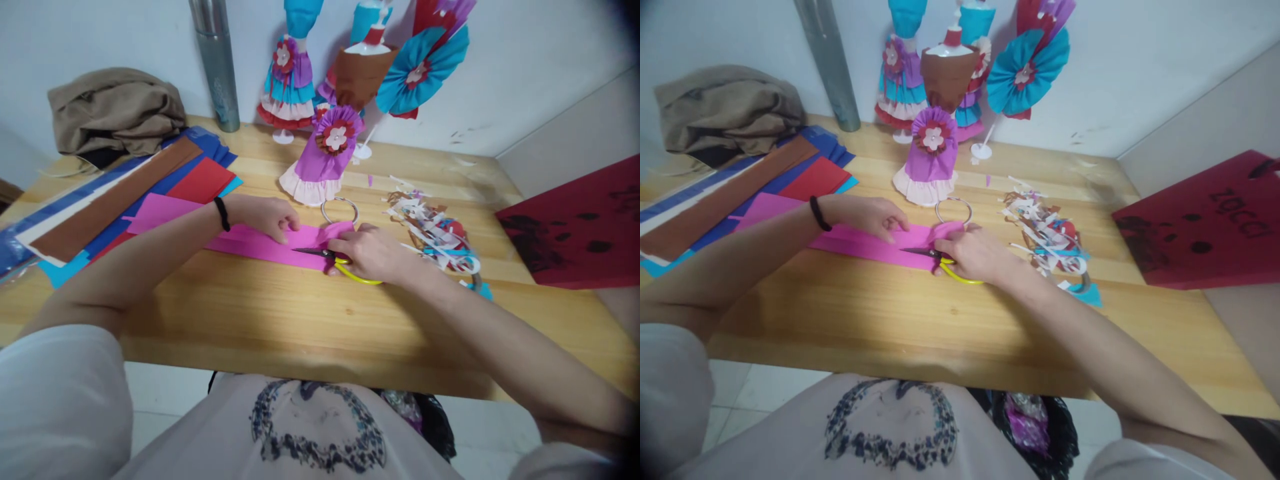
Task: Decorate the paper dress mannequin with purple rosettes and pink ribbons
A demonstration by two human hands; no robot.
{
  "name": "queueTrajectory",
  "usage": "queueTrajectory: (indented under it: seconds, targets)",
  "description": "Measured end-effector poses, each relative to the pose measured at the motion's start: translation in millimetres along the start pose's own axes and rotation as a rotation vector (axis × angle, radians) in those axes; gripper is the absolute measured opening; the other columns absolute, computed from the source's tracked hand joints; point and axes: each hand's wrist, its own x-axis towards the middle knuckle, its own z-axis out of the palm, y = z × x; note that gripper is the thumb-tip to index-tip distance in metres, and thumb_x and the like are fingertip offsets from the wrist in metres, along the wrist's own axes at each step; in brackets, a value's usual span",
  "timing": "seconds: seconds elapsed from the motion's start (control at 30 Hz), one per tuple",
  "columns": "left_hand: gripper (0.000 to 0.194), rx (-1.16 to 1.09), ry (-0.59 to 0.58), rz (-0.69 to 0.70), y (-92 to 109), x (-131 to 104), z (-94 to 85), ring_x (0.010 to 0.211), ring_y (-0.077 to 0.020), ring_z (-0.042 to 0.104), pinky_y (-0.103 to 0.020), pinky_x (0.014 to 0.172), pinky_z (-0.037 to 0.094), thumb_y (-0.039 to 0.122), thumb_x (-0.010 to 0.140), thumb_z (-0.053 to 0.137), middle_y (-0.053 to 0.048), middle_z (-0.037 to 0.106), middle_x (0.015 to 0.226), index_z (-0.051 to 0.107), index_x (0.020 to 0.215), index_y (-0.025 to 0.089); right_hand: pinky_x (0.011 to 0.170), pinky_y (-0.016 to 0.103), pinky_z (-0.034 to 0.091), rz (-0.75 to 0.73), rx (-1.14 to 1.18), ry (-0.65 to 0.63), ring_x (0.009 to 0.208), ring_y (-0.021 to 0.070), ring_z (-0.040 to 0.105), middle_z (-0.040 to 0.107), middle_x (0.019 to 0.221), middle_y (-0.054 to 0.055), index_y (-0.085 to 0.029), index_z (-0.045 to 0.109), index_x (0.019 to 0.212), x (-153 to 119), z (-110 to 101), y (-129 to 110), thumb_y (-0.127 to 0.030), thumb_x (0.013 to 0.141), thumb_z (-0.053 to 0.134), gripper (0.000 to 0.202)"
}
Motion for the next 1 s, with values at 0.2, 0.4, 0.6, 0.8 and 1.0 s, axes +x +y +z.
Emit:
queueTrajectory:
  seconds: [0.2, 0.4, 0.6, 0.8, 1.0]
  targets:
    - [0.03, 0.022, -0.008, -0.055, -3.2, -4.3, 7.0, 0.072, -0.0127, 0.052, -0.021, 0.067, 0.038, 0.013, 0.07, 0.065, -0.005, 0.066, 0.083, 0.068, 0.099, 0.006, 0.062, 0.032, 0.027, 0.013, -0.039, -0.046, 0.067, 0.0208, 0.058, 0.068, 0.081, 0.011, -0.014, 0.068, 0.108, 2.1, -5.9, -3.9, -0.056, 0.093, 0.049, 0.048]
    - [0.032, -0.074, -0.054, -0.022, -1.1, 6.7, 12.6, 0.075, -0.0166, 0.055, -0.026, 0.069, 0.042, 0.016, 0.07, 0.066, -0.006, 0.067, 0.087, 0.067, 0.101, 0.008, 0.065, 0.033, 0.029, 0.033, -0.024, -0.093, 0.066, 0.0201, 0.058, 0.07, 0.084, 0.01, -0.016, 0.069, 0.102, -3.2, -14.0, 1.0, -0.048, 0.091, 0.053, 0.037]
    - [0.035, -0.139, -0.116, -0.022, 14.9, 11.7, 16.3, 0.076, -0.015, 0.056, -0.024, 0.069, 0.041, 0.021, 0.072, 0.067, -0.004, 0.068, 0.087, 0.066, 0.106, 0.011, 0.068, 0.033, 0.031, 0.021, 0.032, -0.122, 0.07, 0.0202, 0.06, 0.07, 0.089, 0.009, -0.018, 0.068, 0.103, -18.8, -14.6, 3.8, -0.04, 0.091, 0.055, 0.029]
    - [0.011, -0.265, -0.071, -0.028, 20.5, 8.7, 17.4, 0.067, -0.0115, 0.053, -0.023, 0.066, 0.039, 0.023, 0.078, 0.059, 0.0, 0.063, 0.072, 0.064, 0.078, 0.013, 0.069, 0.034, 0.032, 0.055, 0.019, -0.134, 0.076, 0.0237, 0.062, 0.069, 0.094, 0.012, -0.016, 0.068, 0.106, -22.9, -10.7, -7.9, -0.053, 0.092, 0.052, 0.043]
    - [0.011, -0.268, -0.057, 0.016, 23.5, 5.8, 18.5, 0.064, -0.0115, 0.046, -0.025, 0.064, 0.035, 0.021, 0.078, 0.054, 0.0, 0.055, 0.066, 0.057, 0.07, 0.014, 0.073, 0.037, 0.036, 0.048, 0.016, -0.077, 0.087, 0.0284, 0.064, 0.069, 0.112, 0.014, -0.017, 0.064, 0.115, -17.1, -9.4, -15.4, -0.055, 0.091, 0.052, 0.046]
